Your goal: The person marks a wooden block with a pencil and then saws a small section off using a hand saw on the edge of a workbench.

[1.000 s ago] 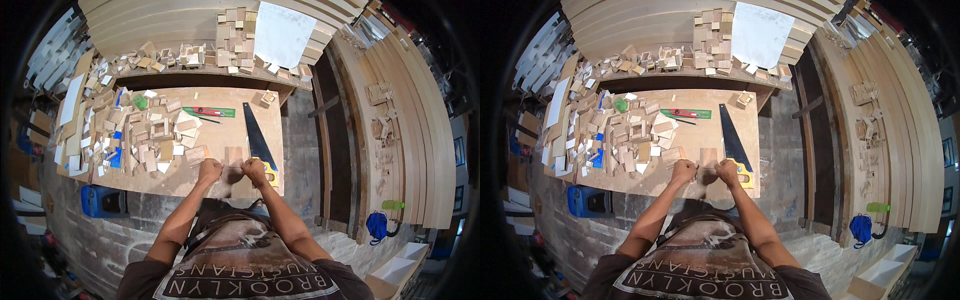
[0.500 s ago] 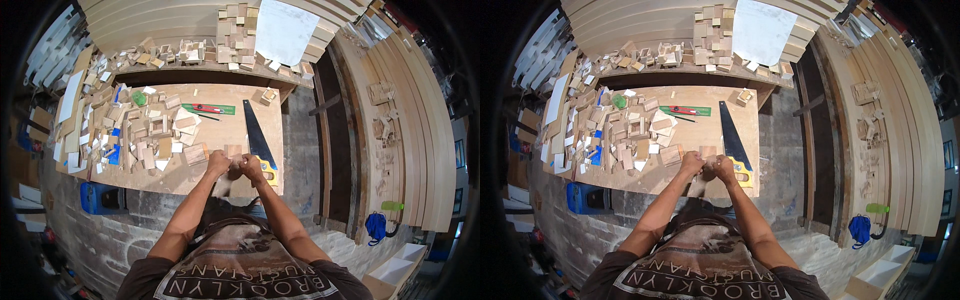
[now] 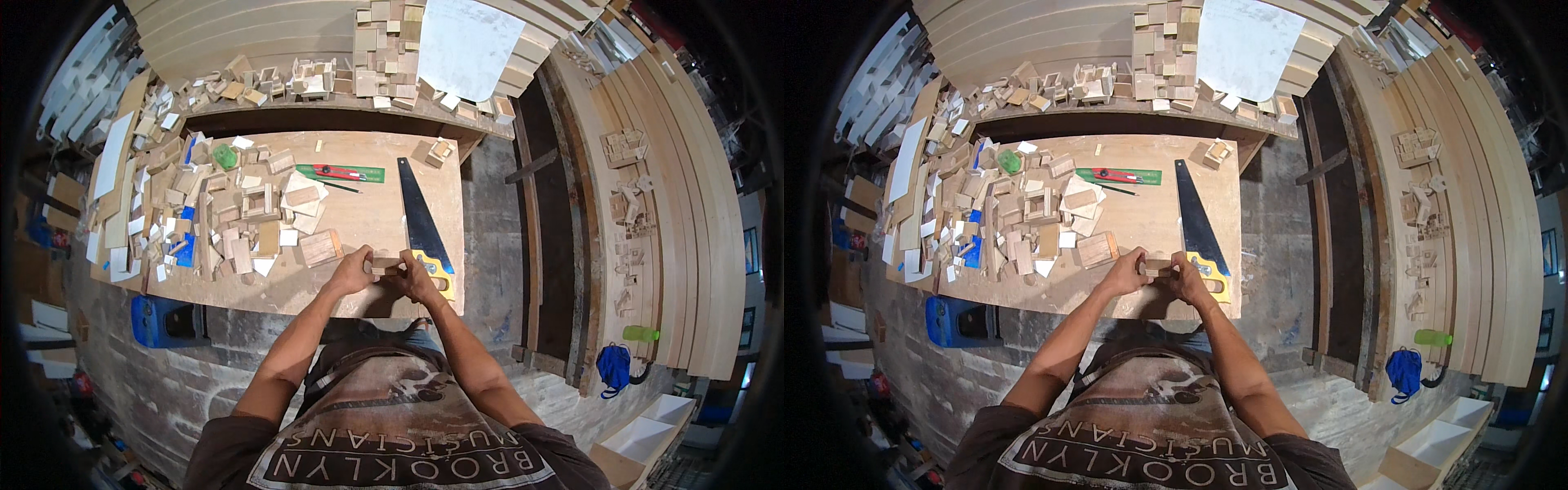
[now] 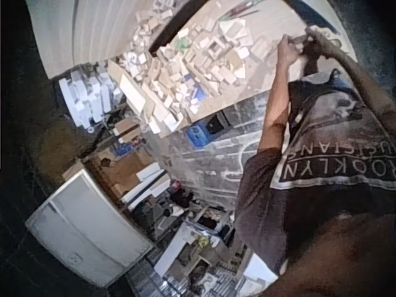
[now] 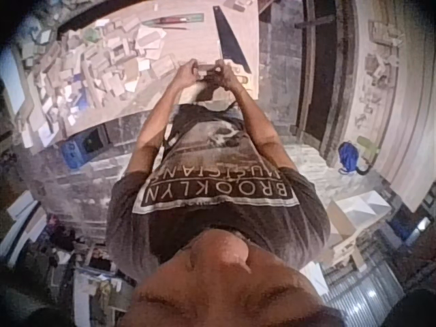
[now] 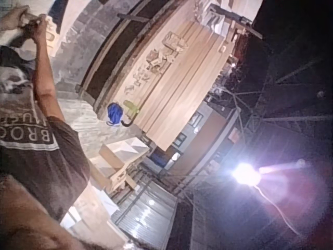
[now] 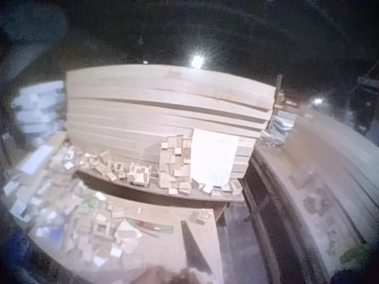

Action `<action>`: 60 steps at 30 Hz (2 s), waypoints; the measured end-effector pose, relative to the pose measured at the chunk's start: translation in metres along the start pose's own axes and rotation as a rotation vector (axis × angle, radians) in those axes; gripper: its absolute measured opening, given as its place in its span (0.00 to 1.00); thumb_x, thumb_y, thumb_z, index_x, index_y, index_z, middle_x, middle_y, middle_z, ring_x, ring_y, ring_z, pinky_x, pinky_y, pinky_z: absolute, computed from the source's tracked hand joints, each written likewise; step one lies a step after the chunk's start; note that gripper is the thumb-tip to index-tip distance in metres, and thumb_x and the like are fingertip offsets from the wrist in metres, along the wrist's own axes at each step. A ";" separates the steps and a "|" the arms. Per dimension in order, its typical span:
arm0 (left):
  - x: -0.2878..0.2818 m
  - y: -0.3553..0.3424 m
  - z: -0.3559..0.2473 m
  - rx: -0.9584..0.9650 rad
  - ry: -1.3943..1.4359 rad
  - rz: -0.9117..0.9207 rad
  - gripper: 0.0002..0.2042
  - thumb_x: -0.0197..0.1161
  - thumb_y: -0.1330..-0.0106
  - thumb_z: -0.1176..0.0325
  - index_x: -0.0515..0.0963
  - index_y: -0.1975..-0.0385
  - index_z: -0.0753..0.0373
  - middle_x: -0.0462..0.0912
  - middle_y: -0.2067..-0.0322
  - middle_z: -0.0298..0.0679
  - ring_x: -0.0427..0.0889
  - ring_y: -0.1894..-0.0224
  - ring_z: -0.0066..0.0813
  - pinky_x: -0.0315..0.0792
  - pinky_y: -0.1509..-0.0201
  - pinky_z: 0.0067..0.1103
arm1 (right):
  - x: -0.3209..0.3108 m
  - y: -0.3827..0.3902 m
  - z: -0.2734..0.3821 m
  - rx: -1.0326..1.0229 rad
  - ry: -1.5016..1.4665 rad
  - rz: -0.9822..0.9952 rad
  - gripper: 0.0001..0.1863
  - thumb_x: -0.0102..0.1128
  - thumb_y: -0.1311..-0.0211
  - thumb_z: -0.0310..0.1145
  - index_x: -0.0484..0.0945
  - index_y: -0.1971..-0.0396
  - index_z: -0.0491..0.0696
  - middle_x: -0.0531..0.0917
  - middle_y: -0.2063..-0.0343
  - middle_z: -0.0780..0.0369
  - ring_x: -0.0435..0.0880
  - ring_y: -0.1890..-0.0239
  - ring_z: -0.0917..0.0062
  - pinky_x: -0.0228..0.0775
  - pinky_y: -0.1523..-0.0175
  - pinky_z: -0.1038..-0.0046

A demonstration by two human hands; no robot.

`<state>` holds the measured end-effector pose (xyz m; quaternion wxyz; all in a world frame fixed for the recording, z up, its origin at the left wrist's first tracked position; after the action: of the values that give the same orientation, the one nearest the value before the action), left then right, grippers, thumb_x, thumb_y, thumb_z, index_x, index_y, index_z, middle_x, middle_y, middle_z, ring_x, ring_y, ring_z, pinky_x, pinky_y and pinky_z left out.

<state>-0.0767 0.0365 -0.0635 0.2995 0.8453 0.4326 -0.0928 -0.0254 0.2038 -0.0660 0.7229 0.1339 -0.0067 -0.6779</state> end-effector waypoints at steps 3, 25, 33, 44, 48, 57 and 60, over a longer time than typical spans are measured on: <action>-0.007 0.007 -0.018 0.109 -0.175 -0.067 0.22 0.73 0.44 0.72 0.72 0.51 0.60 0.84 0.63 0.50 0.86 0.58 0.50 0.76 0.55 0.39 | -0.005 -0.004 0.007 -0.085 0.174 -0.012 0.20 0.74 0.43 0.28 0.72 0.57 0.46 0.83 0.66 0.51 0.86 0.60 0.64 0.77 0.56 0.63; -0.014 -0.008 -0.018 0.179 -0.023 -0.090 0.25 0.72 0.41 0.72 0.74 0.43 0.62 0.85 0.56 0.46 0.84 0.50 0.39 0.78 0.47 0.33 | -0.022 -0.034 0.010 -0.128 0.549 0.052 0.25 0.78 0.48 0.30 0.75 0.52 0.44 0.86 0.64 0.55 0.85 0.69 0.67 0.76 0.63 0.68; 0.007 0.007 -0.011 0.016 1.017 -0.007 0.23 0.65 0.30 0.75 0.70 0.36 0.61 0.79 0.45 0.37 0.81 0.47 0.28 0.82 0.47 0.31 | -0.019 -0.015 0.038 0.168 -0.285 0.097 0.21 0.75 0.41 0.29 0.76 0.51 0.46 0.84 0.63 0.69 0.78 0.68 0.87 0.70 0.64 0.81; 0.009 -0.023 0.022 -0.033 0.815 -0.049 0.25 0.63 0.28 0.72 0.71 0.31 0.60 0.85 0.59 0.41 0.83 0.63 0.22 0.76 0.63 0.20 | 0.005 -0.006 0.000 0.446 -0.389 0.012 0.25 0.74 0.39 0.35 0.74 0.46 0.45 0.85 0.64 0.64 0.82 0.64 0.79 0.72 0.60 0.75; -0.006 -0.036 0.018 -0.114 0.346 -0.128 0.21 0.64 0.30 0.71 0.77 0.37 0.61 0.84 0.65 0.39 0.82 0.68 0.24 0.76 0.65 0.21 | 0.001 0.007 -0.018 0.400 -0.366 -0.081 0.25 0.71 0.35 0.34 0.74 0.43 0.40 0.86 0.64 0.60 0.85 0.64 0.73 0.78 0.60 0.68; -0.021 -0.056 -0.004 0.095 -0.152 -0.266 0.21 0.67 0.36 0.73 0.81 0.41 0.56 0.83 0.51 0.49 0.84 0.54 0.37 0.77 0.46 0.26 | -0.040 0.001 -0.019 -0.068 0.428 -0.218 0.28 0.70 0.40 0.27 0.73 0.40 0.43 0.85 0.54 0.52 0.85 0.56 0.58 0.79 0.51 0.63; -0.025 -0.044 -0.008 0.047 0.036 -0.177 0.18 0.65 0.36 0.73 0.83 0.45 0.60 0.81 0.44 0.54 0.81 0.42 0.47 0.73 0.36 0.31 | -0.029 -0.015 0.035 -0.175 0.623 -0.199 0.33 0.68 0.46 0.23 0.71 0.37 0.47 0.79 0.44 0.50 0.80 0.46 0.51 0.75 0.41 0.60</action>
<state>-0.1274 0.0435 -0.0652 0.2625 0.8121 0.5084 -0.1139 -0.0489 0.2250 -0.0307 0.6291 0.2721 0.2860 -0.6696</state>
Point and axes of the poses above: each hand's wrist, its own y-axis away from the middle knuckle, its own x-axis out of the palm, z = x × y, the point moved 7 cm from there along -y, towards the middle knuckle
